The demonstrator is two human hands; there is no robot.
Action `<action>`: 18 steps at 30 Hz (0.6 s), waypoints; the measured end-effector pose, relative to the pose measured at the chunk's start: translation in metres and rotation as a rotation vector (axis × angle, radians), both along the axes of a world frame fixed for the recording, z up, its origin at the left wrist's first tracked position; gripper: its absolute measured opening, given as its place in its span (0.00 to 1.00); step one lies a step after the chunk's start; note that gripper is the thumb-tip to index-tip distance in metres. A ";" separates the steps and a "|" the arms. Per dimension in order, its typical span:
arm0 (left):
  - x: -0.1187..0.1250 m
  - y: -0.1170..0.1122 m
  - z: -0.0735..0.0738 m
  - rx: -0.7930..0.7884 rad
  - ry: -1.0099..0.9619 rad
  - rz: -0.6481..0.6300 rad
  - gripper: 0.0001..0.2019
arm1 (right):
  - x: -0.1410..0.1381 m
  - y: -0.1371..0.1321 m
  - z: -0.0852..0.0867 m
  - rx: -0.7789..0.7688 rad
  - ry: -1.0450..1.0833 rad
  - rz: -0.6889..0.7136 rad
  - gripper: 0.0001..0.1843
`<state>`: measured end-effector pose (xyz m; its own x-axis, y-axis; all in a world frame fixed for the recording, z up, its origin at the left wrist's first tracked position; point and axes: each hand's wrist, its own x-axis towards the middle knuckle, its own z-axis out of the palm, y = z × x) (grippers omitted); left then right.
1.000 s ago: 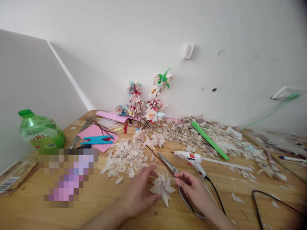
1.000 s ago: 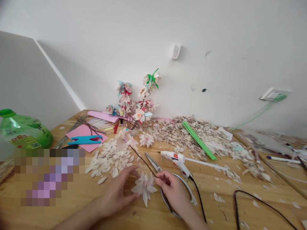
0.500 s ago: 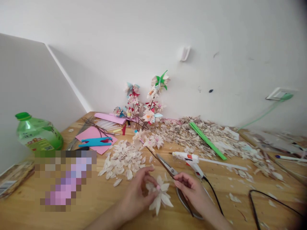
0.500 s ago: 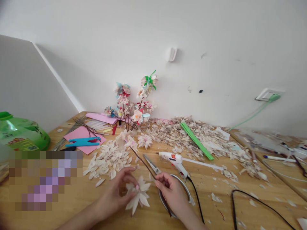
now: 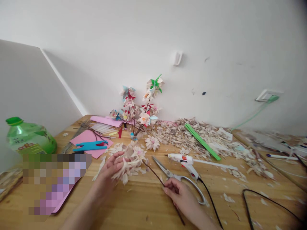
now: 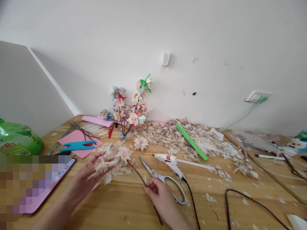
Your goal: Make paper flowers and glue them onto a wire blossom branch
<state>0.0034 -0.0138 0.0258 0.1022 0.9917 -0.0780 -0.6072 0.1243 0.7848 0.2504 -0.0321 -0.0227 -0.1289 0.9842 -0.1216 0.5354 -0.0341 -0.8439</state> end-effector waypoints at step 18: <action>-0.006 0.013 0.001 -0.126 0.061 0.137 0.16 | 0.037 -0.005 -0.001 0.212 -0.766 -0.017 0.19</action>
